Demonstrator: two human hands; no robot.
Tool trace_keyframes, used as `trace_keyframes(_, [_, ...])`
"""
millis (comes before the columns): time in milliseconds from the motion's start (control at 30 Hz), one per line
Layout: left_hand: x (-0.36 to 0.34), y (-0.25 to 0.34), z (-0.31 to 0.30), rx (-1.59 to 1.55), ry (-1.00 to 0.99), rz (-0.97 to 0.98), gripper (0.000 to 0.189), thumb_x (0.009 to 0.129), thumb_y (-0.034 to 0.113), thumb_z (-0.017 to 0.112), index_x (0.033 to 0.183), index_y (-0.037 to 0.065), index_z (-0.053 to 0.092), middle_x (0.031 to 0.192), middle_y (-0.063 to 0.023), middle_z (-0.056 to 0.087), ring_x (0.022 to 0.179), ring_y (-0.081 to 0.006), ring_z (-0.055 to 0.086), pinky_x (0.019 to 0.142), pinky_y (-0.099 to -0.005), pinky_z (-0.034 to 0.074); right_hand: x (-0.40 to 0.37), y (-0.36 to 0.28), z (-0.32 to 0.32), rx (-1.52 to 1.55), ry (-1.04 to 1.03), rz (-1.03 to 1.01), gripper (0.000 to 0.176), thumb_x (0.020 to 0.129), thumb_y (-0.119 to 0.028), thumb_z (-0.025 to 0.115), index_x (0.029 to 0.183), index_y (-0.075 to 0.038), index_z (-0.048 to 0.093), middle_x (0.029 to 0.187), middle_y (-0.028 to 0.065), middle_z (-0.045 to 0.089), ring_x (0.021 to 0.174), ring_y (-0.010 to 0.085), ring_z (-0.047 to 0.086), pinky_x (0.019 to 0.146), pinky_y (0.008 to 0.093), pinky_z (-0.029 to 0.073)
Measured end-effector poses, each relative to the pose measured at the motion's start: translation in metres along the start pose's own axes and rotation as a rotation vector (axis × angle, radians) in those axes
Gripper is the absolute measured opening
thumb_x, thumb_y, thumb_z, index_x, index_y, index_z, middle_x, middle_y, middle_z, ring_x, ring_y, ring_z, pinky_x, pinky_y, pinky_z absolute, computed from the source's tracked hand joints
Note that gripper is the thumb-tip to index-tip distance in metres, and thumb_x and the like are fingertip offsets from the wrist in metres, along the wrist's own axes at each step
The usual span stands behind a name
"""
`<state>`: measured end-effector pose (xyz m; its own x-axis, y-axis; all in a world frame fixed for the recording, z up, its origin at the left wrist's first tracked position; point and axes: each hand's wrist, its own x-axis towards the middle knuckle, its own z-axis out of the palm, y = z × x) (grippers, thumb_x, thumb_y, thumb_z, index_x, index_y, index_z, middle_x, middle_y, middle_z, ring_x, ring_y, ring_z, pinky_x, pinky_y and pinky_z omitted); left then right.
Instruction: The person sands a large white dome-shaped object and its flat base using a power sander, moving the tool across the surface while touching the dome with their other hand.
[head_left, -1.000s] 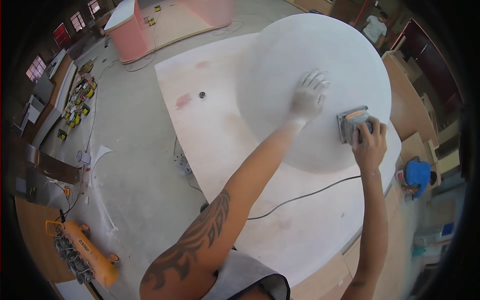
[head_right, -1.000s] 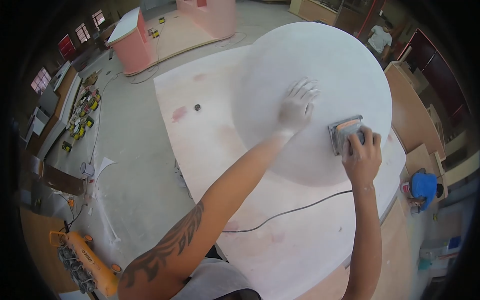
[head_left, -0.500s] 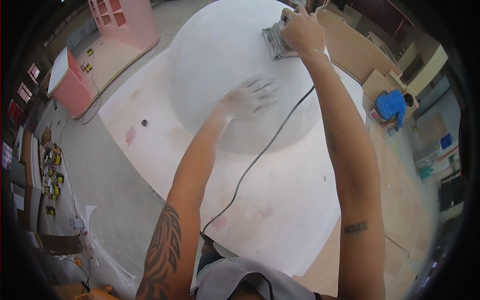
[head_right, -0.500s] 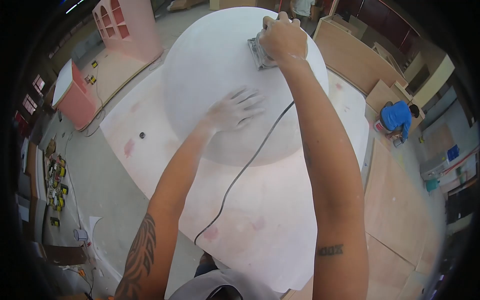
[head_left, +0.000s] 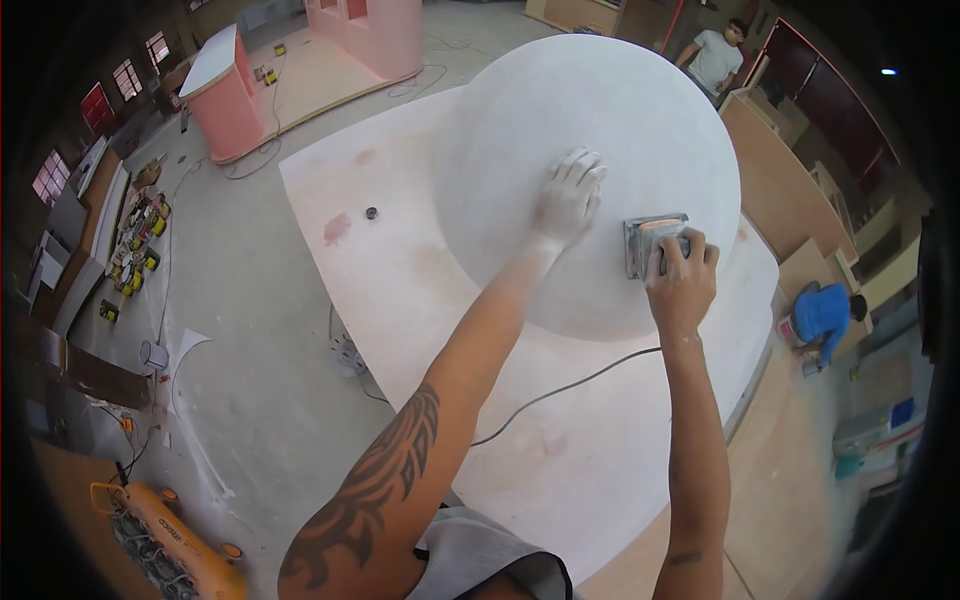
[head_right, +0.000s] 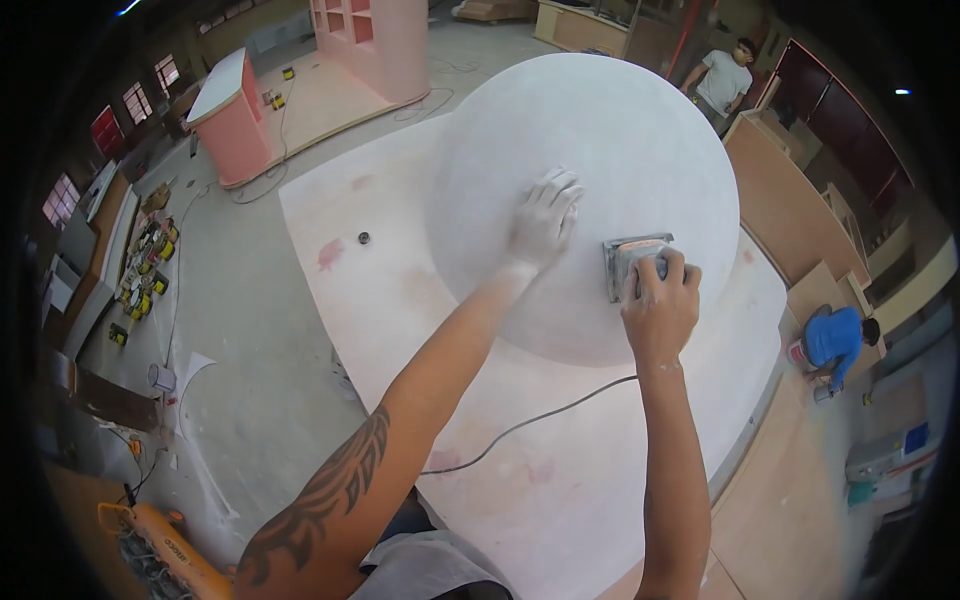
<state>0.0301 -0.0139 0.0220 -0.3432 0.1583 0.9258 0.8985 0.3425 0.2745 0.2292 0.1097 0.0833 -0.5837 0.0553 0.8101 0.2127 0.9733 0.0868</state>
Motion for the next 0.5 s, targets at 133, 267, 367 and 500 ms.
trace_keyframes(133, [-0.004, -0.001, -0.002, 0.003, -0.008, -0.007, 0.029, 0.097, 0.014, 0.063, 0.124, 0.008, 0.071, 0.140, -0.0108, 0.066, 0.143, -0.0325, 0.056, 0.120, -0.0501, 0.043, 0.002, 0.004, -0.001, 0.001, 0.003, 0.006, 0.011, 0.086, -0.012, 0.080, 0.095, -0.016, 0.074, 0.114, 0.0051, 0.068, 0.098, 0.0329, 0.064, 0.074, 0.0444, 0.059])
trace_keyframes(267, [-0.003, -0.001, 0.002, 0.010, 0.001, -0.002, 0.029, 0.096, 0.014, 0.064, 0.123, 0.008, 0.072, 0.141, -0.0110, 0.066, 0.143, -0.0321, 0.056, 0.120, -0.0496, 0.044, 0.053, 0.011, 0.000, -0.022, -0.008, 0.029, 0.008, 0.089, -0.015, 0.078, 0.096, -0.015, 0.074, 0.114, 0.0053, 0.068, 0.098, 0.0327, 0.064, 0.074, 0.0453, 0.060])
trace_keyframes(367, [-0.001, 0.003, 0.000, 0.001, 0.000, -0.014, 0.028, 0.097, 0.012, 0.064, 0.124, 0.010, 0.071, 0.140, -0.0096, 0.066, 0.141, -0.0327, 0.057, 0.118, -0.0498, 0.045, 0.103, 0.014, 0.004, -0.054, -0.034, 0.074, 0.007, 0.093, -0.020, 0.074, 0.099, -0.016, 0.074, 0.115, 0.0058, 0.068, 0.100, 0.0333, 0.066, 0.076, 0.0462, 0.061])
trace_keyframes(500, [-0.003, 0.000, -0.001, -0.002, -0.014, -0.002, 0.029, 0.098, 0.013, 0.064, 0.126, 0.010, 0.071, 0.141, -0.0101, 0.066, 0.141, -0.0334, 0.057, 0.118, -0.0497, 0.045, 0.164, 0.022, 0.021, -0.134, -0.124, 0.118, 0.017, 0.097, -0.028, 0.067, 0.109, -0.019, 0.077, 0.119, 0.0085, 0.069, 0.111, 0.0376, 0.069, 0.086, 0.0502, 0.062])
